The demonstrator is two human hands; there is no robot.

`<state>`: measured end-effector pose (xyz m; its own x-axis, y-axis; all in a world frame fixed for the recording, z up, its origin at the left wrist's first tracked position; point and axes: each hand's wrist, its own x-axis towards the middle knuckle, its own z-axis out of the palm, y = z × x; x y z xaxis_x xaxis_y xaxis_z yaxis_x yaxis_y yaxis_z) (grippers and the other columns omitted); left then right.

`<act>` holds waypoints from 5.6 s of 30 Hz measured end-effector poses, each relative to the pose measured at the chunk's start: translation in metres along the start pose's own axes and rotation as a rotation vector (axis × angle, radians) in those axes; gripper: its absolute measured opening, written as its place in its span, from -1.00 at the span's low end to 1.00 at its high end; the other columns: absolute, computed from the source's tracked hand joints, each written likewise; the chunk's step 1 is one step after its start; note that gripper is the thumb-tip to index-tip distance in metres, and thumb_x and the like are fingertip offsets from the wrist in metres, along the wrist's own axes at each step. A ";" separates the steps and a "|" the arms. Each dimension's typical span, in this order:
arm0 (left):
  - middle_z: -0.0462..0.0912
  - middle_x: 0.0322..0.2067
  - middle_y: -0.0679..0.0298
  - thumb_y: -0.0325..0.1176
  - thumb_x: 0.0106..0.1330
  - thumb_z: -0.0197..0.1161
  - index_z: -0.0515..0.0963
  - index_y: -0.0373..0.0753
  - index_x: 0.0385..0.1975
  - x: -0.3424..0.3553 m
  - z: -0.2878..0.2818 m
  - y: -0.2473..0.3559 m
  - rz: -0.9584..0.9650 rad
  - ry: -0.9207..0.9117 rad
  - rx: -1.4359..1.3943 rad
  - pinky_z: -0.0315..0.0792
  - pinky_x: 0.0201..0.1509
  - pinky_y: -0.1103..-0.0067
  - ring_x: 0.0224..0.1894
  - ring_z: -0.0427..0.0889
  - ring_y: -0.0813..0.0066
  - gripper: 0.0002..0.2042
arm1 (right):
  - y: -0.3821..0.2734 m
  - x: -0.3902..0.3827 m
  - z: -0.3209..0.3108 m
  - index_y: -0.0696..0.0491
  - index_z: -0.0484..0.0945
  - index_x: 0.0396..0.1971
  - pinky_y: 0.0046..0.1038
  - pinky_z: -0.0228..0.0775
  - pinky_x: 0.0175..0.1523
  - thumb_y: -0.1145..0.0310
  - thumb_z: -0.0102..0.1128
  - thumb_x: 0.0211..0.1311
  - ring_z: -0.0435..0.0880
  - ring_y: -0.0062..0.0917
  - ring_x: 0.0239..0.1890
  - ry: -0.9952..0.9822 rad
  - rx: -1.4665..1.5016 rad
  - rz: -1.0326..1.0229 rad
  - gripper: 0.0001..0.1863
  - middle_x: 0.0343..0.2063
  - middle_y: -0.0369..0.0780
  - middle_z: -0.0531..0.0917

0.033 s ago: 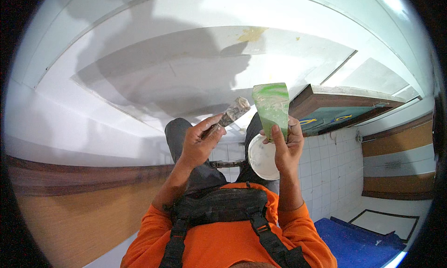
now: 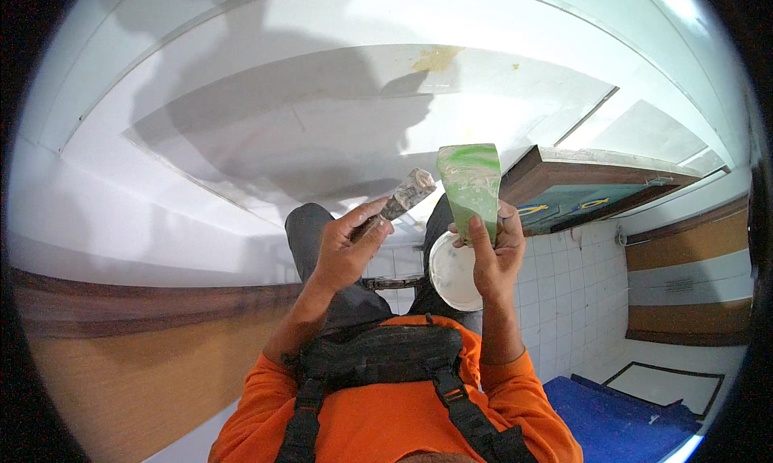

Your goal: The person applies plaster to a wall joint using a plastic spreader, periodically scooping more plaster from a bowl with a small trowel.

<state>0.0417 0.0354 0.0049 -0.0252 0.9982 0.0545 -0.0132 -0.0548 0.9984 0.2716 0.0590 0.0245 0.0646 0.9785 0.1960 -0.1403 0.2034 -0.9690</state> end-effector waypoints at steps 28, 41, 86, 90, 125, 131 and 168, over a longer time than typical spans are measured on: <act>0.58 -0.30 0.31 -0.37 0.49 0.16 0.45 -0.31 0.21 0.009 0.000 -0.003 -0.007 0.048 -0.421 0.30 -0.56 0.71 -0.54 0.42 0.72 -0.65 | 0.013 -0.022 0.001 0.20 0.49 -0.01 -0.56 0.56 -0.35 0.59 0.18 0.34 0.76 -0.49 -0.34 -0.058 -0.135 -0.018 -0.75 -0.29 -0.16 0.71; 0.63 -0.14 0.30 -0.50 0.41 0.25 0.53 -0.27 0.17 0.016 -0.005 -0.006 0.362 0.087 0.139 0.38 -0.21 0.80 -0.21 0.54 0.77 -0.66 | -0.014 -0.003 0.006 0.24 0.51 0.01 -0.58 0.49 -0.53 0.57 0.21 0.31 0.76 -0.48 -0.43 -0.156 0.201 0.200 -0.71 -0.26 -0.11 0.71; 0.61 -0.50 0.32 -0.32 0.47 0.15 0.55 -0.35 -0.05 0.012 -0.028 -0.185 -0.246 0.058 0.019 0.43 -0.38 0.57 -0.52 0.50 0.64 -0.77 | -0.027 0.051 0.003 0.13 0.26 0.29 -0.14 0.67 0.02 0.52 0.14 0.34 0.71 -0.23 -0.04 -0.544 0.699 0.345 -0.47 0.08 -0.03 0.56; 0.65 -0.39 0.28 -0.31 0.47 0.18 0.51 -0.35 0.09 -0.007 -0.026 -0.209 -0.309 0.107 -0.055 0.45 -0.39 0.58 -0.52 0.52 0.63 -0.69 | -0.026 0.053 0.014 0.08 0.18 0.39 -0.18 0.62 0.09 0.51 0.18 0.33 0.66 -0.36 0.02 -0.527 0.673 0.396 -0.34 0.11 -0.12 0.55; 0.60 -0.42 0.34 -0.31 0.41 0.24 0.57 -0.31 -0.12 -0.008 -0.022 -0.198 -0.473 0.012 -0.150 0.34 -0.45 0.58 -0.53 0.47 0.62 -0.80 | -0.189 0.174 0.061 0.17 0.20 0.41 -0.31 0.37 0.26 0.25 0.07 0.49 0.49 -0.35 0.21 -0.168 0.376 -0.632 -0.39 0.17 -0.03 0.49; 0.60 -0.42 0.34 -0.33 0.40 0.25 0.57 -0.32 -0.12 -0.011 -0.024 -0.192 -0.463 0.038 -0.188 0.35 -0.45 0.61 -0.54 0.49 0.62 -0.80 | -0.265 0.226 0.095 0.10 0.45 0.28 -0.25 0.48 0.09 0.11 0.22 0.38 0.57 -0.28 0.07 0.229 -0.208 -0.952 -0.43 -0.02 0.07 0.60; 0.57 -0.40 0.36 -0.31 0.41 0.22 0.54 -0.30 -0.13 -0.012 -0.023 -0.187 -0.469 -0.027 -0.162 0.35 -0.42 0.63 -0.50 0.46 0.64 -0.81 | -0.287 0.262 0.144 -0.01 0.57 0.15 -0.16 0.56 -0.16 0.07 0.38 0.13 0.46 -0.03 -0.02 0.735 -0.792 -1.230 -0.41 -0.12 0.15 0.46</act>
<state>0.0213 0.0336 -0.1829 0.0466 0.9164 -0.3974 -0.1721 0.3993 0.9005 0.1870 0.2618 0.3756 0.2090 -0.0219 0.9777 0.8449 0.5075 -0.1692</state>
